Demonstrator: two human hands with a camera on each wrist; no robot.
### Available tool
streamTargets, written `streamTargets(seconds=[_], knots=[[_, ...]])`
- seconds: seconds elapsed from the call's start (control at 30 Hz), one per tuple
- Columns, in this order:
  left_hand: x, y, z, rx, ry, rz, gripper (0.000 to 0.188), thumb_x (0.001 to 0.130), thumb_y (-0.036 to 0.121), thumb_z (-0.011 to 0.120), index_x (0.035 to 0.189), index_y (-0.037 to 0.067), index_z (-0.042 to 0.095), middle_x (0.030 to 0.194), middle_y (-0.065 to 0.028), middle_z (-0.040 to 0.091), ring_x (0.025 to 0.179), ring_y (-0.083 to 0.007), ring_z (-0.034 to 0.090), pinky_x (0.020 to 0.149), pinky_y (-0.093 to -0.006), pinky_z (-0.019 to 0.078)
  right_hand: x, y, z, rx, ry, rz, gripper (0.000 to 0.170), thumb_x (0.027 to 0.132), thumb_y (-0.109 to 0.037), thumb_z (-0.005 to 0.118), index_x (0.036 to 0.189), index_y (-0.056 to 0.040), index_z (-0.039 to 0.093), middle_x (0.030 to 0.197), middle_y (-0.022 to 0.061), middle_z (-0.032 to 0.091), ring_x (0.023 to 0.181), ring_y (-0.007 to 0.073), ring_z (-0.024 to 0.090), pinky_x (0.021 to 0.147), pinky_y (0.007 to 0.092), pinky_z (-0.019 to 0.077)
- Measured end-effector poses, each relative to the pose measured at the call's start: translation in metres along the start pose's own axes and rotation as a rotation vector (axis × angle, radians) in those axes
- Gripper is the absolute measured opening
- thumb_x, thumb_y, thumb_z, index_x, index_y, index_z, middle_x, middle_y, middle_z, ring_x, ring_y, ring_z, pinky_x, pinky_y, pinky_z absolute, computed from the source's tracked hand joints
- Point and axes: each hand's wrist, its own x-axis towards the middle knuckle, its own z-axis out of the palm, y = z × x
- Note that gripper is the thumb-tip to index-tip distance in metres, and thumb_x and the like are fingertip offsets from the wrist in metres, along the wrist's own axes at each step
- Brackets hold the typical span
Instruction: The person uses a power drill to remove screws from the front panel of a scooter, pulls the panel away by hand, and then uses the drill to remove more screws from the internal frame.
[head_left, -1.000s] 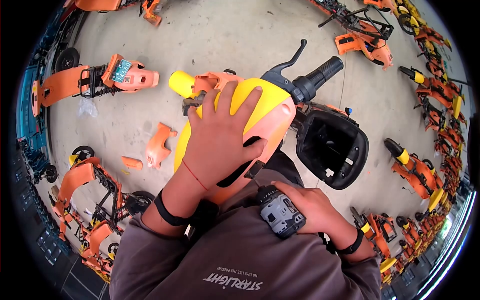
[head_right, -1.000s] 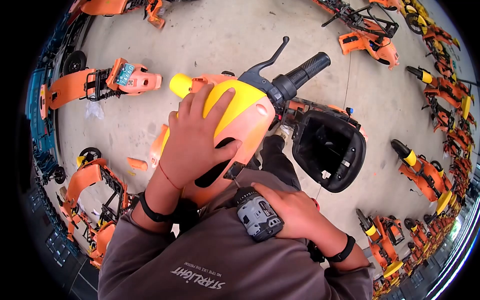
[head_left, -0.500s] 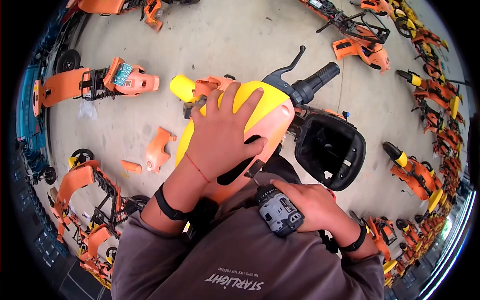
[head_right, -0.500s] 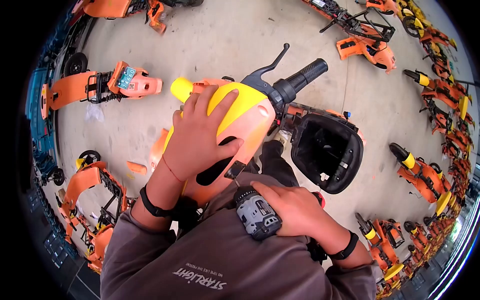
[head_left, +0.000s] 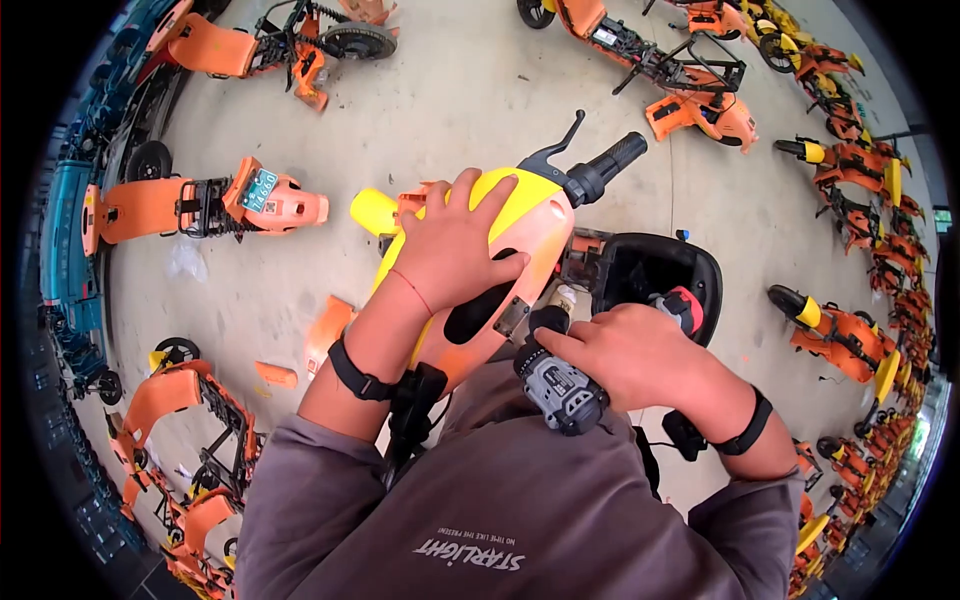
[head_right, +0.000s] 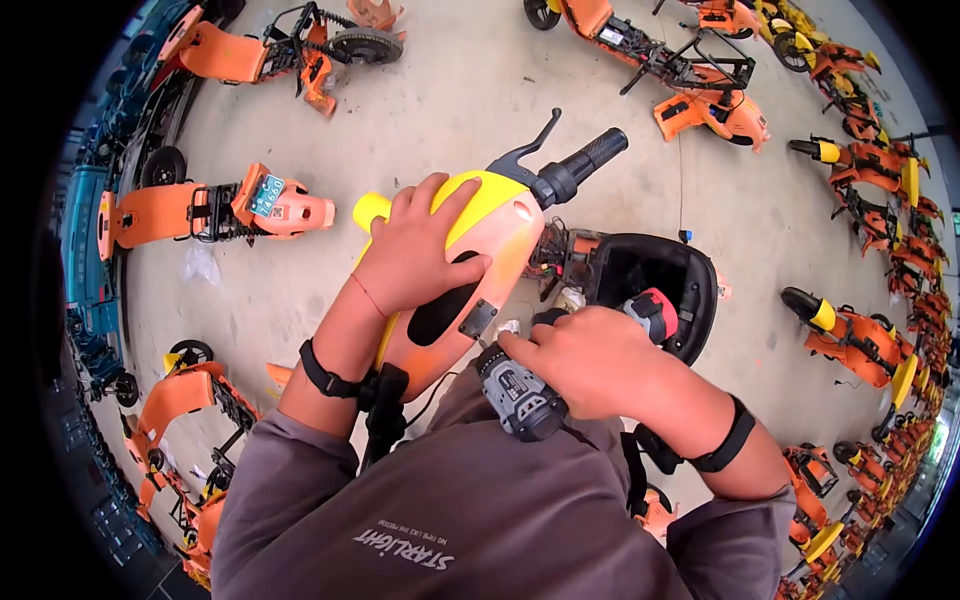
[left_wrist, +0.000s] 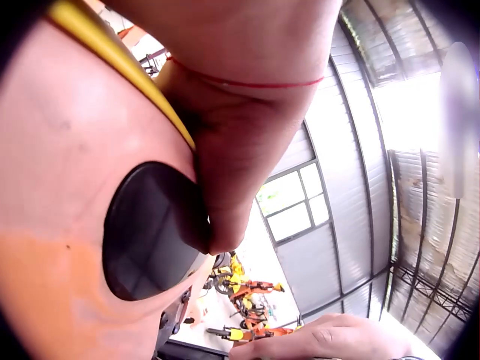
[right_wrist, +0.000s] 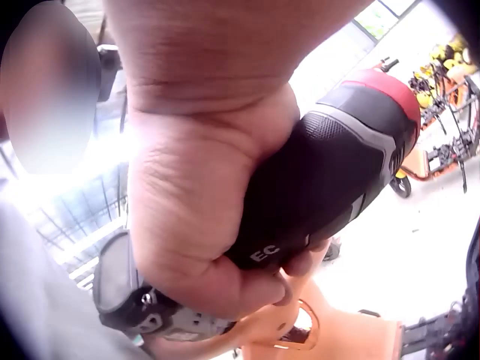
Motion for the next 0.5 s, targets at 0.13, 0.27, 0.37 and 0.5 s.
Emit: streamTargets(seconds=[0.13,0.27,0.37,0.5], knots=[[0.001,-0.003,0.001,-0.050,-0.040,-0.007,0.088,0.075,0.056,0.069,0.150,0.024,0.037,0.151,-0.0160,0.033,0.134,-0.0399,0.036,0.099,-0.0631,0.0373,-0.005,0.002,0.008,-0.126,0.060,-0.046,0.063,0.063,-0.010,0.070,0.124,-0.0087,0.055,0.085,0.0077,0.066,0.080,0.0270,0.068,0.070,0.0377,0.0526],[0.004,-0.007,-0.002,-0.047,-0.084,0.002,0.088,0.076,0.058,0.068,0.151,0.024,0.036,0.153,-0.0164,0.031,0.136,-0.0398,0.035,0.101,-0.0625,0.0355,-0.015,-0.013,0.000,-0.338,0.160,-0.079,0.056,0.068,-0.014,0.071,0.122,-0.0122,0.056,0.087,0.0040,0.066,0.084,0.0212,0.066,0.080,0.0325,0.0462],[0.007,-0.010,-0.004,-0.071,-0.105,0.012,0.089,0.076,0.059,0.068,0.151,0.024,0.035,0.153,-0.0158,0.031,0.138,-0.0394,0.033,0.103,-0.0625,0.0340,-0.034,-0.024,-0.016,-0.258,0.101,-0.039,0.059,0.067,-0.012,0.072,0.123,-0.0127,0.056,0.088,0.0034,0.066,0.087,0.0223,0.066,0.078,0.0336,0.0460],[0.008,-0.008,-0.006,-0.108,-0.152,-0.003,0.092,0.075,0.061,0.068,0.152,0.025,0.033,0.155,-0.0142,0.029,0.140,-0.0381,0.031,0.104,-0.0643,0.0328,-0.070,-0.030,-0.003,0.134,0.279,0.074,0.072,0.061,-0.010,0.074,0.130,-0.0113,0.053,0.096,0.0078,0.068,0.093,0.0308,0.066,0.075,0.0395,0.0486]])
